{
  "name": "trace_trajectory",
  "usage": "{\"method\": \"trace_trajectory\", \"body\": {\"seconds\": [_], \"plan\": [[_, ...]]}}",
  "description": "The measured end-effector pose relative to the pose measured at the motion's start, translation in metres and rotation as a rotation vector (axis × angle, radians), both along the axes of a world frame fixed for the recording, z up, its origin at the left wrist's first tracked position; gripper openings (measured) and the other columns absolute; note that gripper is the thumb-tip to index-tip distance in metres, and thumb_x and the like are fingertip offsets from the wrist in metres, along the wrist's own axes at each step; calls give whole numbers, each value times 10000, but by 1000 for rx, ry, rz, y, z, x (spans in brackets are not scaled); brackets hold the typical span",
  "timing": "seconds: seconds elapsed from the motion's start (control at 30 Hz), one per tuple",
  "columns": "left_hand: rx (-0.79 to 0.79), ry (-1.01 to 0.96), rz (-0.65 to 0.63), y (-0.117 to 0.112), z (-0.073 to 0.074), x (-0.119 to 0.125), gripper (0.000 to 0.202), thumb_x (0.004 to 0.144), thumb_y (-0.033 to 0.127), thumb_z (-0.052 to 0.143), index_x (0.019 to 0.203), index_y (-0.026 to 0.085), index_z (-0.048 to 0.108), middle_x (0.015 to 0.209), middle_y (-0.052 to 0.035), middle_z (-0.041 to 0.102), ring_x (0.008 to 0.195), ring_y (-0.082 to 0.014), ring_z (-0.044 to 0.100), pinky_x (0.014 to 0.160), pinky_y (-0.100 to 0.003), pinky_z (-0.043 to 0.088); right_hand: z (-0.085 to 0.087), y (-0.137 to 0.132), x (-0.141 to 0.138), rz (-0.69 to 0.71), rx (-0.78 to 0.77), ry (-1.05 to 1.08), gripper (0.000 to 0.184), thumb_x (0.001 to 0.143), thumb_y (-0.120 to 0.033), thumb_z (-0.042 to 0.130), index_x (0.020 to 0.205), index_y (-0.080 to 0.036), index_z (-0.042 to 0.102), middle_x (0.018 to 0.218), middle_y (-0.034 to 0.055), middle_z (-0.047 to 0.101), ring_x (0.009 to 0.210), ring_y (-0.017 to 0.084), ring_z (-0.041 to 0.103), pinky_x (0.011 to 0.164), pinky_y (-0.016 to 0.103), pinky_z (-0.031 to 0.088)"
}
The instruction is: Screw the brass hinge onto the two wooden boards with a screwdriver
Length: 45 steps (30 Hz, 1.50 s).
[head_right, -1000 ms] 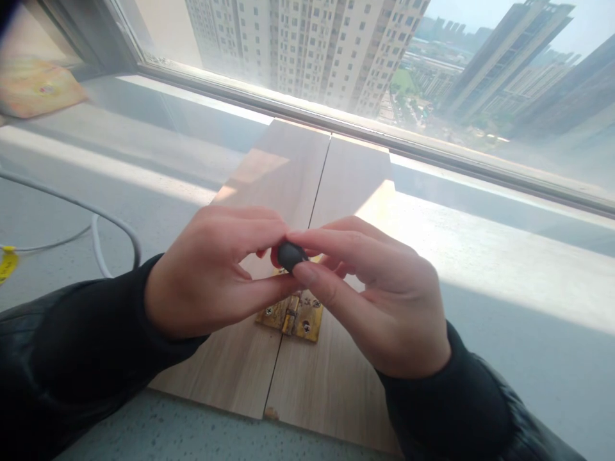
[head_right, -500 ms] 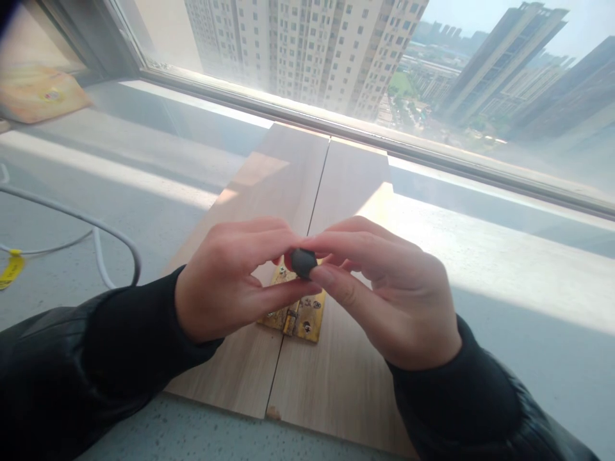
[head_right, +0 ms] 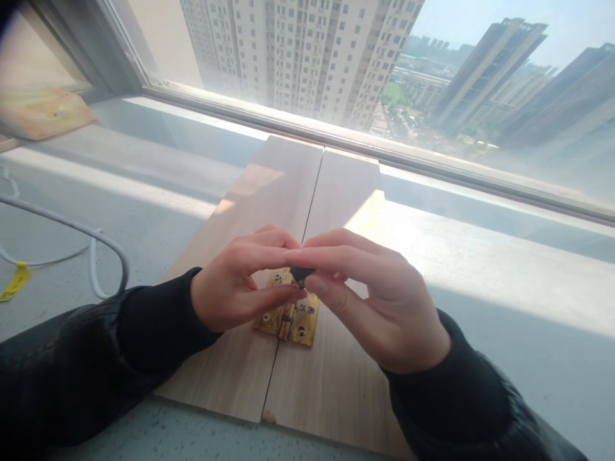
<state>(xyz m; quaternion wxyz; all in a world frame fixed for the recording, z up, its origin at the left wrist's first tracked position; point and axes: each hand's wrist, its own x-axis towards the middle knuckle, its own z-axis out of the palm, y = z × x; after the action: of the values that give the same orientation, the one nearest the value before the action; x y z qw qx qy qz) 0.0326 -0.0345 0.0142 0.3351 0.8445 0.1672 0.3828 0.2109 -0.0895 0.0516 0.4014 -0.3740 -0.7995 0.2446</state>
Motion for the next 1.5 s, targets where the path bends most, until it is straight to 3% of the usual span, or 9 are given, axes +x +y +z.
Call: {"method": "trace_trajectory", "body": {"seconds": [0.2,0.43,0.87,1.13,1.33,1.5], "plan": [[-75,-117,119,-1,0,1,242,637,272,769,791,111,676,767,-56,650,743,-155,571,728,-310,467,1,-1,-2,-45,-17,-22,273,795,-99,575,1038,-206,637,902,52,607,769,164,601,592,324,494],[36,-148,55,1,1,0,187,690,198,736,836,95,677,800,-69,670,751,-145,556,708,-292,465,-1,-2,-6,-97,8,-12,221,801,-134,589,1009,-193,633,810,37,573,705,149,571,556,318,451],[125,-196,53,1,-6,1,179,741,211,688,870,89,666,810,-90,677,741,-157,574,704,-309,479,-13,-9,-16,-193,62,96,242,783,-91,606,993,-208,634,768,-1,549,638,99,514,542,284,413],[58,-183,88,1,-7,3,171,725,214,679,851,98,669,826,-95,686,764,-164,585,722,-318,482,-16,4,-14,-102,43,131,245,777,-105,598,993,-210,647,791,12,558,668,122,526,566,301,415],[1,-163,161,3,-8,1,158,708,239,672,780,99,669,753,-85,687,708,-166,569,678,-319,477,-32,22,-21,-77,36,349,194,765,-185,599,944,-201,673,724,27,552,610,143,488,517,312,349],[14,-183,132,3,-11,0,110,664,190,702,715,106,653,711,-65,688,690,-152,569,673,-300,483,-42,20,-29,-77,-31,449,170,764,-292,581,862,-197,684,683,31,507,595,158,468,502,325,312]]}}
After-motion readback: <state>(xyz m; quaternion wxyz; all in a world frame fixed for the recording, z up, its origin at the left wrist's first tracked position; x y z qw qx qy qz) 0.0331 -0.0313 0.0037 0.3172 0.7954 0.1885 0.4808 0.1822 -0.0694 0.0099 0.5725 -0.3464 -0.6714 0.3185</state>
